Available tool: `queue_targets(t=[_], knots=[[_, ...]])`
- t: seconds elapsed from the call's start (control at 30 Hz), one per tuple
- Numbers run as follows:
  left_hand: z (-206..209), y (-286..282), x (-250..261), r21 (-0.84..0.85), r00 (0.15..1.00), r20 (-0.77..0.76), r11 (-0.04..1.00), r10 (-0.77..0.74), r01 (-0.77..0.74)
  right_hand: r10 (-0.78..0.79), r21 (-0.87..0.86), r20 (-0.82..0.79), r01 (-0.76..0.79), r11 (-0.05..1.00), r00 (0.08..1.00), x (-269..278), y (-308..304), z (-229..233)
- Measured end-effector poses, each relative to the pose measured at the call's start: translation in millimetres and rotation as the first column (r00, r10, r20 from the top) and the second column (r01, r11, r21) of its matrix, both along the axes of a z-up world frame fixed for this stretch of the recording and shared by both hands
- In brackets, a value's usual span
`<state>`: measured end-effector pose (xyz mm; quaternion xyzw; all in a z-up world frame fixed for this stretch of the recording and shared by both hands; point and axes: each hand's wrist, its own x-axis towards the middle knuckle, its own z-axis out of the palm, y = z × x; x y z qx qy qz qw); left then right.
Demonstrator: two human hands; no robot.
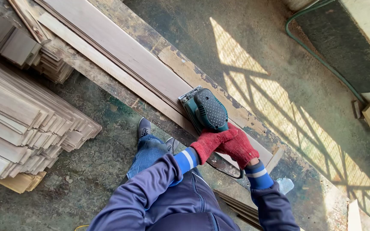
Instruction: The recorder sands a wooden plank using an orbital sander and then switches to manual sanding with a piece of sandpaper.
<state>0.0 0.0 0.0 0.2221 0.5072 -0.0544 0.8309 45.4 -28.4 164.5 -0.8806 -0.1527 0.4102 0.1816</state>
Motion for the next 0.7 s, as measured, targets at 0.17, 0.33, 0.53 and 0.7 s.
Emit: queue_targets(t=[0.17,0.33,0.53,0.7], knots=[[34,16,-15,-0.059,1.0,-0.024,0.998,0.011,-0.012,0.034,0.003,-0.029,-0.034,0.999,0.999,-1,3,-14],[26,57,-12,-0.05,0.994,-0.013,0.993,0.105,-0.106,0.043,0.028,-0.002,-0.043,0.999,0.999,-3,54,11],[29,122,-8,0.078,0.996,0.001,0.993,0.088,-0.088,0.107,0.149,0.044,-0.112,0.982,0.993,11,100,-21],[31,169,-24,0.025,0.987,0.032,0.987,0.16,-0.161,0.159,0.177,0.014,-0.158,0.971,0.987,10,132,-13]])
